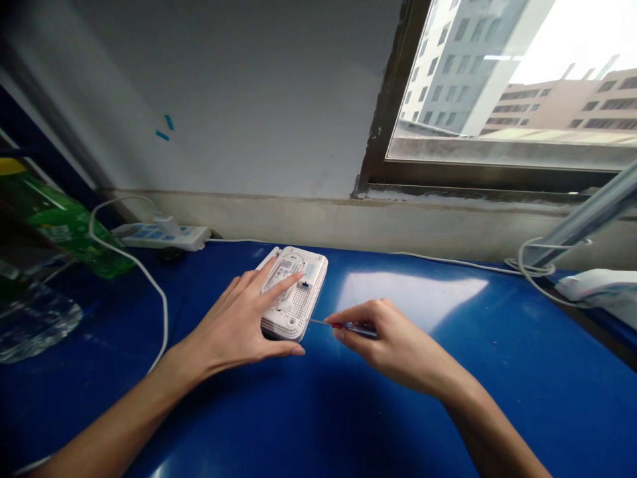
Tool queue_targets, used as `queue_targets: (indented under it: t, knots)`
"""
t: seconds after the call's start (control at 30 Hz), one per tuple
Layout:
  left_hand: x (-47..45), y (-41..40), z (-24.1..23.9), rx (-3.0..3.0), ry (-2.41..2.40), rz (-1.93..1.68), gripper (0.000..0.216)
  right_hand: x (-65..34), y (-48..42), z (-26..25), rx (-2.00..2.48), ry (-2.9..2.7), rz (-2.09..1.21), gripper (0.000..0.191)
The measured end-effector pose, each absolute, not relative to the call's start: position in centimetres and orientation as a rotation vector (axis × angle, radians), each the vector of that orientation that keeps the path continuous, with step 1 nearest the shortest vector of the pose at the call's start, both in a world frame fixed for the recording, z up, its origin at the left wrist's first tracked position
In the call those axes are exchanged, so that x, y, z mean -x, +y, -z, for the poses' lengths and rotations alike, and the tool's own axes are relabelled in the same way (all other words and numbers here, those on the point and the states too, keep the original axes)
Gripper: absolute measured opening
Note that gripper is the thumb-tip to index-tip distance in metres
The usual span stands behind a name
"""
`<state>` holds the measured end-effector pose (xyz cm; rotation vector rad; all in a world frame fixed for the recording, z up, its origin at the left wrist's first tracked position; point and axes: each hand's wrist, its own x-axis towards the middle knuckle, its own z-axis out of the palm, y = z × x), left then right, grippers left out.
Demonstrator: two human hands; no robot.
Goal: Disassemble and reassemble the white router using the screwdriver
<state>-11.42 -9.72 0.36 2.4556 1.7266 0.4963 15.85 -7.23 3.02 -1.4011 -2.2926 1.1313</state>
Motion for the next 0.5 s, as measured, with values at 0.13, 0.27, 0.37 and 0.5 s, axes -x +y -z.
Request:
queue_targets:
  t: [0.13, 0.27, 0.37, 0.5]
  knots:
    - [10.3, -9.8, 0.1, -2.415, 1.728, -0.579, 0.106, -15.2, -8.0, -3.4, 1.458, -2.337, -0.970, 0.033]
    - [10.1, -9.9, 0.1, -2.399, 1.667, -0.618, 0.110, -14.5, -8.2, -4.0, 1.486, -2.401, -0.869, 0.029]
    - [10.4, -9.8, 0.1, -2.374, 1.646, -0.635, 0.112, -14.0, -7.8, -4.6, 1.467, -2.482, -0.822, 0.028]
    - [11.0, -9.5, 0.1, -2.336, 1.646, -0.646, 0.116, -14.1, -7.5, -4.3, 1.295, -2.527, -0.780, 0.033]
